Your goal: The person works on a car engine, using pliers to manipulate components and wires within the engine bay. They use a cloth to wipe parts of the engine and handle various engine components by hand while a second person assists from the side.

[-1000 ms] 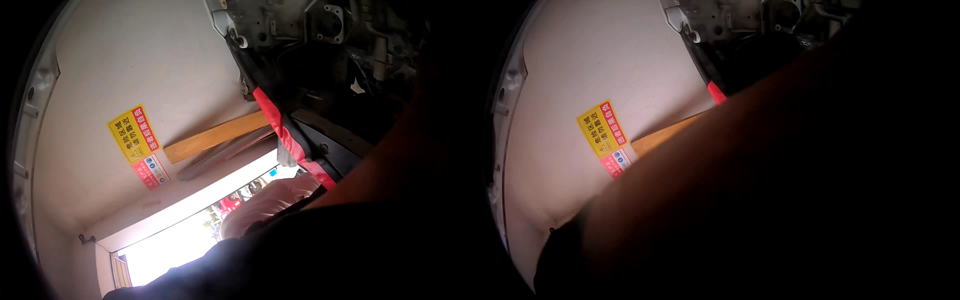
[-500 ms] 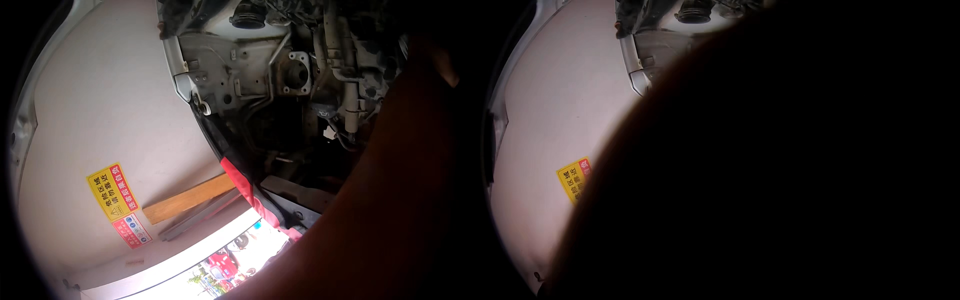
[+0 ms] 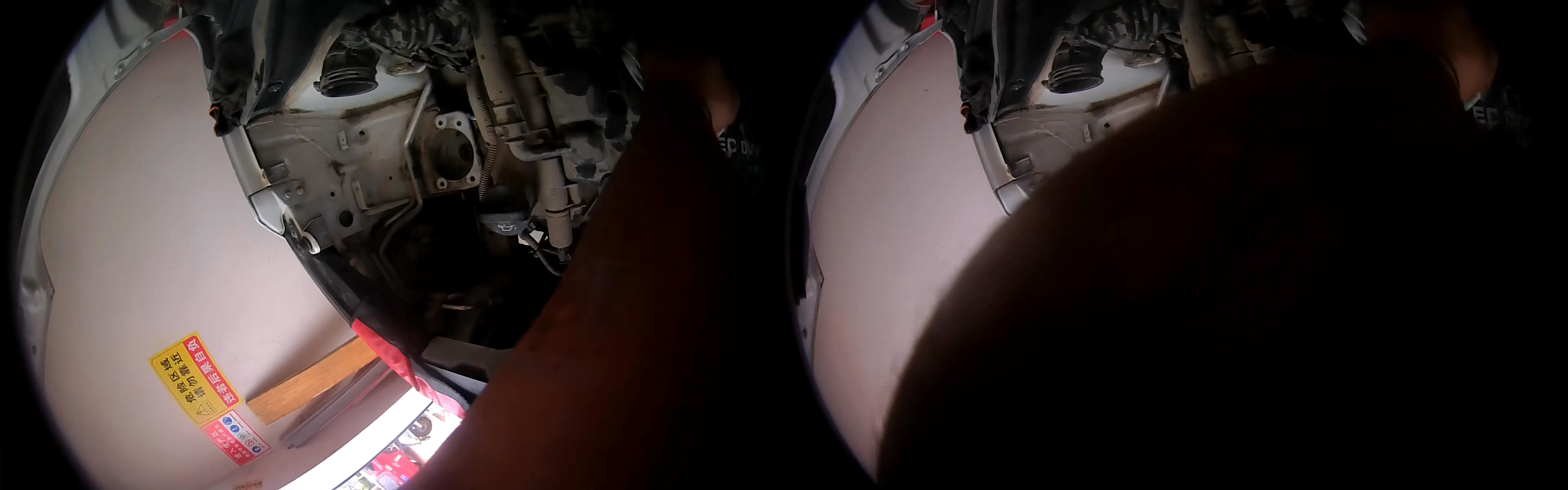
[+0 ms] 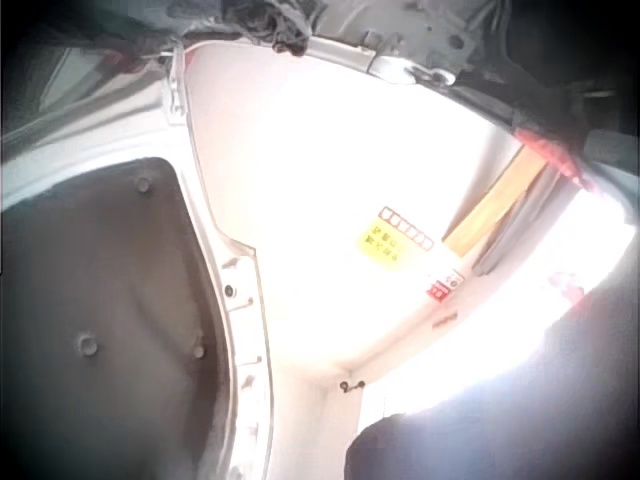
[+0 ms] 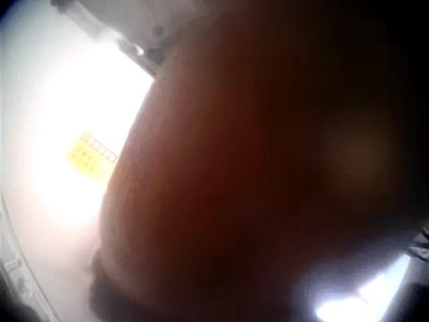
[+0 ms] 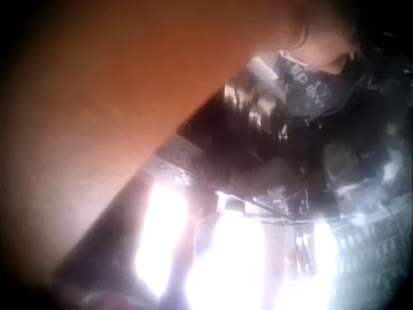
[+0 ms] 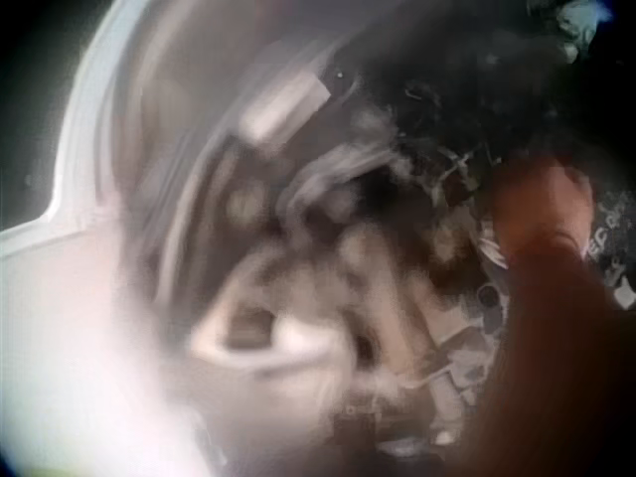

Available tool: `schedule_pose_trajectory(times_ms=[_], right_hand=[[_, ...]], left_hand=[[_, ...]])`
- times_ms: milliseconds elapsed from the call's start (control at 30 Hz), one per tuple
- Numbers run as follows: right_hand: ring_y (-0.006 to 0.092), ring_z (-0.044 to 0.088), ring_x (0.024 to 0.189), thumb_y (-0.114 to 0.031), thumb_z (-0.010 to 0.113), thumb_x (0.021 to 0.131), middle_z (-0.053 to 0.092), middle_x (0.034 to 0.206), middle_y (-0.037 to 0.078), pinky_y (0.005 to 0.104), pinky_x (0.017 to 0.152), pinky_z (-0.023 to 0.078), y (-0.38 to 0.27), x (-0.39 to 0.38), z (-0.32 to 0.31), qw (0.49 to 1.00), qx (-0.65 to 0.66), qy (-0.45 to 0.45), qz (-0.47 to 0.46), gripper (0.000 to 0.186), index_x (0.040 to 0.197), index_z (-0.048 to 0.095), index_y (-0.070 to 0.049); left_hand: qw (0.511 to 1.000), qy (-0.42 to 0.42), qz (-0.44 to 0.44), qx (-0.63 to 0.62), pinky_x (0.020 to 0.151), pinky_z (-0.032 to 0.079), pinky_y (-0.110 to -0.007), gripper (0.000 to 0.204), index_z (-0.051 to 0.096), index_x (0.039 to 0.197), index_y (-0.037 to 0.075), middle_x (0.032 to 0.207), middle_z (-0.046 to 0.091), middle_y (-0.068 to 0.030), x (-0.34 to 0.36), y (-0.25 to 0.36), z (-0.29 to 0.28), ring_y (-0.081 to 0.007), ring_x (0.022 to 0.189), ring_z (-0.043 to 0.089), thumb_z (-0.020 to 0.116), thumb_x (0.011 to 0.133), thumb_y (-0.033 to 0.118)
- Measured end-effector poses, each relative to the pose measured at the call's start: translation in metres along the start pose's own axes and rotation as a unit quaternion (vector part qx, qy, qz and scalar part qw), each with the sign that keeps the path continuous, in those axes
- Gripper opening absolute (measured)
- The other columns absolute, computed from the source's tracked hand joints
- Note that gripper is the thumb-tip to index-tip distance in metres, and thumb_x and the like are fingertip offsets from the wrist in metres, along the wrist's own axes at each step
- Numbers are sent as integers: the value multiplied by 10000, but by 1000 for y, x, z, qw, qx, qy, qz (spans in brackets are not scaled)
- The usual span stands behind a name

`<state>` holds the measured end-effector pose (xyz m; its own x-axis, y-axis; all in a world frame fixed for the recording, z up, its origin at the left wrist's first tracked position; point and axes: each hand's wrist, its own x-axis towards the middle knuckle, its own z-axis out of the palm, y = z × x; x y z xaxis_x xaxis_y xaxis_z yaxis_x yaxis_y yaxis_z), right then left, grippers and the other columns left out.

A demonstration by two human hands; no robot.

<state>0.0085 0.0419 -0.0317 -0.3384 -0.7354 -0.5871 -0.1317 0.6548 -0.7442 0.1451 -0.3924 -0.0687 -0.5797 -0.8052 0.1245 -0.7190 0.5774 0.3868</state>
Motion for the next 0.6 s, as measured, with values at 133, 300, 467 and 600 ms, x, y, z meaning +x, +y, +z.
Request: schedule_pose_trajectory(times_ms=[133,300,467,600], right_hand=[[151,572,529,-557,600,982,603,598,41,285,497,431,-30,6,-20,999,1,-48,10,563,888,632,-3],[157,569,521,-560,603,978,600,581,40,293,495,426,-36,-25,-24,999,31,-9,5,578,831,640,-2],[184,595,533,-508,654,957,601,572,55,316,533,470,-36,-25,-10,999,32,32,-13,524,803,649,-7],[179,623,566,-385,672,940,633,614,63,323,550,488,-42,-17,-10,997,-18,24,-64,393,810,656,-15]], left_hand=[[993,-21,-109,43,885,543,-447,415,692,1004,50,1083,657,-139,-20,-32,-29,-310,967,651,545,923,430],[988,100,-33,112,776,550,-480,236,663,899,64,929,641,-134,-23,-33,-21,-340,871,638,604,852,287],[991,102,0,90,767,507,-468,194,602,878,62,896,571,-133,-17,-29,-34,-350,854,587,658,794,228],[993,70,-9,98,773,505,-474,206,616,917,57,919,574,-147,-14,-26,-37,-370,865,583,654,792,216]])
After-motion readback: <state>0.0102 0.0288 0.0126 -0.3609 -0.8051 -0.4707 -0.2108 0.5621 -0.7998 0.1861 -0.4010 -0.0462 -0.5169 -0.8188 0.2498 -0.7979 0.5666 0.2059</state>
